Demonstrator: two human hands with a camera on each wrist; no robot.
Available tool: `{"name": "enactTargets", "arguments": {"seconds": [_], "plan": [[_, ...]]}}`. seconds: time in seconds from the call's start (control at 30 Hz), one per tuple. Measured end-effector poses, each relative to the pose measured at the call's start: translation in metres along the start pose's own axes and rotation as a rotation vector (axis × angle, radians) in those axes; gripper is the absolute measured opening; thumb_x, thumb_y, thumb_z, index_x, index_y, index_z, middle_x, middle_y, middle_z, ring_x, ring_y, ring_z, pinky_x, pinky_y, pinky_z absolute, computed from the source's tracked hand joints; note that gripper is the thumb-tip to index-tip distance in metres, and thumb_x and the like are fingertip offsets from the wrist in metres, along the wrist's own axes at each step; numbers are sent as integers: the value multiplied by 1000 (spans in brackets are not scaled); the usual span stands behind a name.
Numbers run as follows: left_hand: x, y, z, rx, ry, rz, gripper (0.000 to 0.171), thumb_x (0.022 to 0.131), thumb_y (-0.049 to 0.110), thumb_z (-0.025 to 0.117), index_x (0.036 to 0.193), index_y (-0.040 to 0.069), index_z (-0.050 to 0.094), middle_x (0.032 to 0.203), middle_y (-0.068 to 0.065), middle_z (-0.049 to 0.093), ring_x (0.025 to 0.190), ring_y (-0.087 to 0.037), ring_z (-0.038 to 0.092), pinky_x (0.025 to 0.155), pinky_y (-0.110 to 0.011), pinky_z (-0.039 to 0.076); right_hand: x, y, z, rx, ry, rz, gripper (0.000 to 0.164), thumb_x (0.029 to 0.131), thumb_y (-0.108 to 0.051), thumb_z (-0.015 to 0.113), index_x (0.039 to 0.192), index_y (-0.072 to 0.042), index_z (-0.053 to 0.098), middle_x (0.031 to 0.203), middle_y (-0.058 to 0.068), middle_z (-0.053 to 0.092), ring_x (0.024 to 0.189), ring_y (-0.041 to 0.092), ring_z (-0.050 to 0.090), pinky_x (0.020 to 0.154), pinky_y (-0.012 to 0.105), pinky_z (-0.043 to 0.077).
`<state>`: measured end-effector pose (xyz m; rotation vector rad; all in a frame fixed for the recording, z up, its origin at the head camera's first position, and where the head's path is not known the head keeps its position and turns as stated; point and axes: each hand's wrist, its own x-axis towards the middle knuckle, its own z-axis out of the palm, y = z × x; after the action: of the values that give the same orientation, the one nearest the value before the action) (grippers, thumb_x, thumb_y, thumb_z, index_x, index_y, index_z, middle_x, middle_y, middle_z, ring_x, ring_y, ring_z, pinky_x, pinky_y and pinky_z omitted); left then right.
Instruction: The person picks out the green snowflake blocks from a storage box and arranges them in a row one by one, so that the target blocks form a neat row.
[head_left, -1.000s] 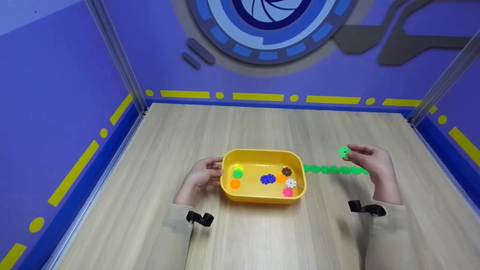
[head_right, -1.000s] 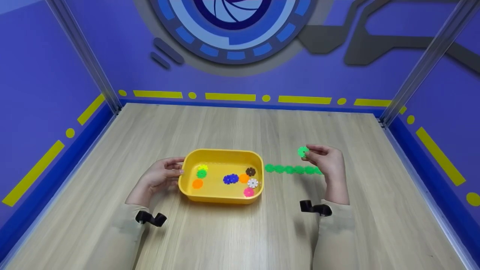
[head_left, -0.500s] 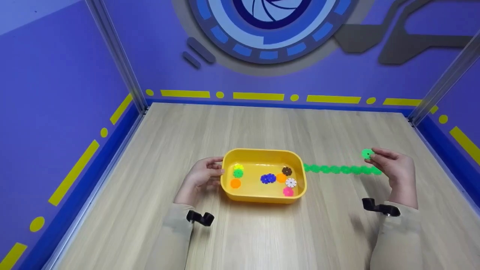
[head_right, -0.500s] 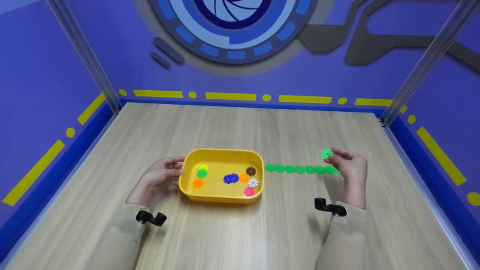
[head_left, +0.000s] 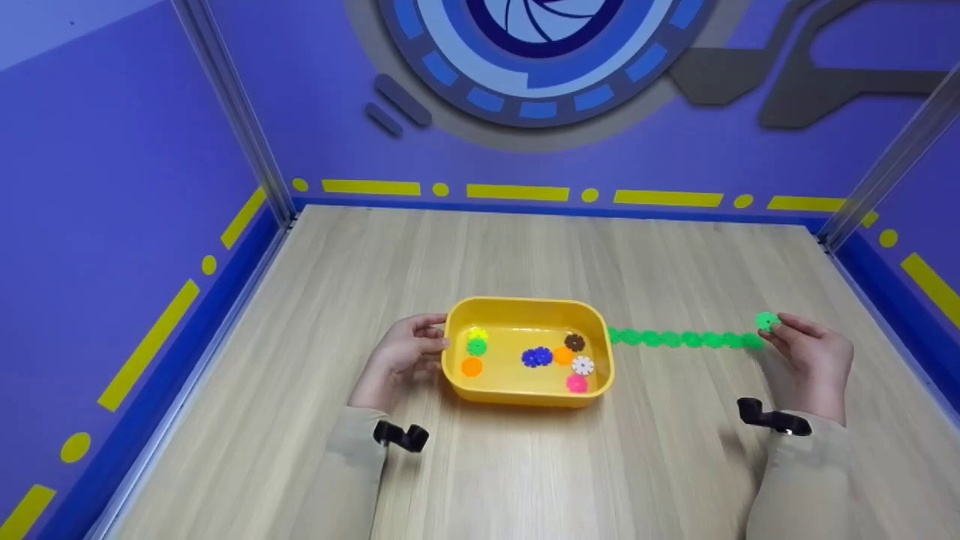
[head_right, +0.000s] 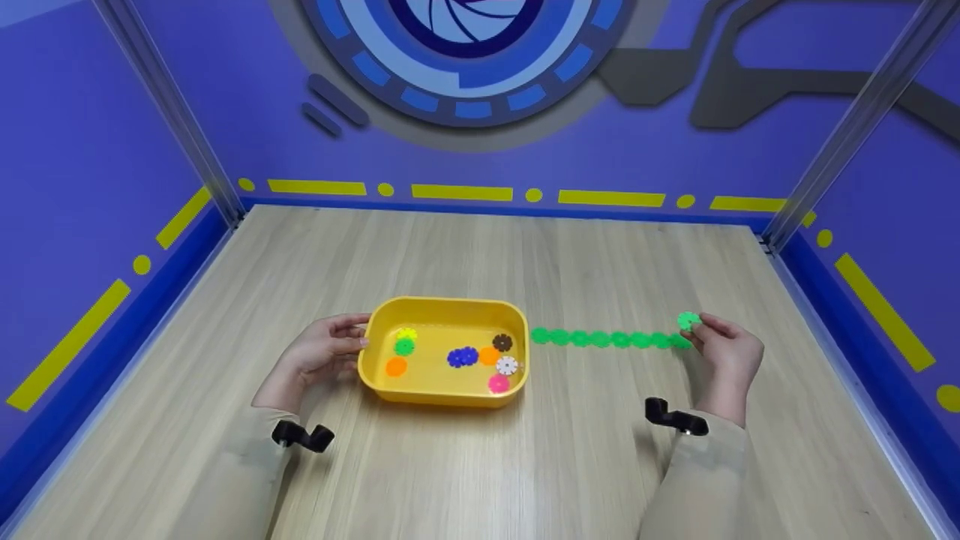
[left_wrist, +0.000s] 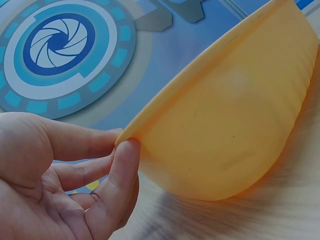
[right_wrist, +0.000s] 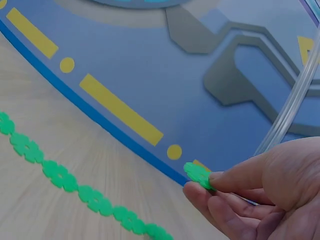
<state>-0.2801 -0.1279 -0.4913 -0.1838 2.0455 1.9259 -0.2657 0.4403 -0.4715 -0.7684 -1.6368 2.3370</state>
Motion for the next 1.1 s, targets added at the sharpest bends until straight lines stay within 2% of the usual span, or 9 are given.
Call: {"name": "enactTargets", "arguments": {"seconds": [0.17,0.37,0.73,0.87,1.1], "plan": [[0,1,0,5,2,5,51,93,-5,67,143,4,59,101,-6,60,75,-15,64,70,-34,65,6,5,-8,25,98,24,41,90,17,61,69,-15,76,67,-3,71,60,12,74,62,22,62],[0,1,0,-3,-4,4,50,94,-5,66,143,4,59,101,-6,60,75,-14,64,69,-33,64,13,15,-18,-90,177,27,42,91,12,61,67,-19,73,62,-8,66,56,5,71,58,17,60],[-1,0,-1,-5,-39,32,52,94,-6,65,144,0,55,100,-4,59,76,-13,65,65,-28,62,19,24,-23,-124,219,6,43,91,12,62,62,-20,69,56,-8,64,52,7,70,58,18,60],[-1,-1,-2,0,-34,33,51,94,-5,65,144,0,55,100,-5,59,77,-13,65,66,-29,62,19,24,-23,-188,226,1,46,92,8,64,59,-24,68,52,-10,63,50,3,68,56,14,58],[-1,-1,0,-8,-20,17,51,94,-6,65,143,2,57,101,-5,60,75,-14,66,64,-27,62,20,22,-23,-227,238,22,43,94,4,62,62,-24,68,55,-12,61,52,2,67,56,14,57]]}}
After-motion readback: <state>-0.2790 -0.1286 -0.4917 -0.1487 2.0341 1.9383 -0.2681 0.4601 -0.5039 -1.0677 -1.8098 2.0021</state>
